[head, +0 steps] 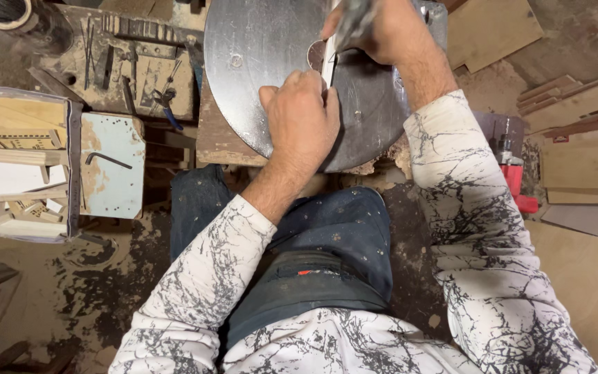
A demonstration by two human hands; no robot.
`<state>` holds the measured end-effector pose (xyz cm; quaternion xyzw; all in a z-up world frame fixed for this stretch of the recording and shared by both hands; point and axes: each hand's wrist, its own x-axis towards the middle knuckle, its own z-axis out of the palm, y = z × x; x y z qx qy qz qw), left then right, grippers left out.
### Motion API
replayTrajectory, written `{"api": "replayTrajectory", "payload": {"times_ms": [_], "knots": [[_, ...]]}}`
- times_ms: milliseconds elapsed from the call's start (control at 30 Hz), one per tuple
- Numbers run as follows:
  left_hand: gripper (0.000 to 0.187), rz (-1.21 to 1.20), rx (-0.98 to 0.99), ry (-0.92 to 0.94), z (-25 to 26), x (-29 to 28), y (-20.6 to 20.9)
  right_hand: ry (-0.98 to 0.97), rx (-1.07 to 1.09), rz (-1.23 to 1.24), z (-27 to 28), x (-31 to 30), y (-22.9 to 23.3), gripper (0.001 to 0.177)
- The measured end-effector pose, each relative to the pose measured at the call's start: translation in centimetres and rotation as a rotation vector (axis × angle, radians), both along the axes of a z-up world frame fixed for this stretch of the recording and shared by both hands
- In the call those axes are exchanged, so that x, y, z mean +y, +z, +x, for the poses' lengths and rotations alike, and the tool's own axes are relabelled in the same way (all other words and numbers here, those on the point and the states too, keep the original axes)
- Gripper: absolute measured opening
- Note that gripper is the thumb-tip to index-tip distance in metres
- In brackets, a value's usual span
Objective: The person uses a bandsaw to cut a white rectangular block of wood along a marked line, then cuts the resulting pieces into smaller segments. The cut pieces are placed into a nearby container.
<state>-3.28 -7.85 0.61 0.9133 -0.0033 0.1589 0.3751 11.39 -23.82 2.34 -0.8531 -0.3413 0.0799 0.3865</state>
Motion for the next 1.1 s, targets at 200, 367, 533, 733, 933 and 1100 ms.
{"api": "replayTrajectory", "payload": {"times_ms": [200, 367, 533, 733, 933, 1100], "knots": [[0.017, 0.000, 0.050, -0.010, 0.6, -0.1, -0.1, -0.007, 0.050, 0.018, 0.5, -0.3, -0.2, 0.007], [0.016, -0.016, 0.054, -0.013, 0.9, -0.2, -0.2, -0.263, 0.390, 0.153, 0.3, 0.5, 0.3, 0.018], [0.015, -0.027, 0.017, -0.006, 1.1, -0.3, -0.3, -0.112, 0.345, 0.202, 0.1, 1.0, 1.3, 0.016], [0.014, -0.034, -0.016, -0.001, 1.4, -0.5, -0.5, -0.019, 0.049, 0.099, 0.6, 0.1, 0.9, 0.010], [0.015, -0.026, -0.044, 0.005, 1.5, -0.3, -0.4, 0.003, -0.033, -0.007, 1.4, 0.0, 0.0, 0.017], [0.015, -0.020, 0.025, -0.034, 1.1, -0.1, 0.1, -0.133, 0.204, 0.134, 0.3, 0.6, 0.9, 0.018]]}}
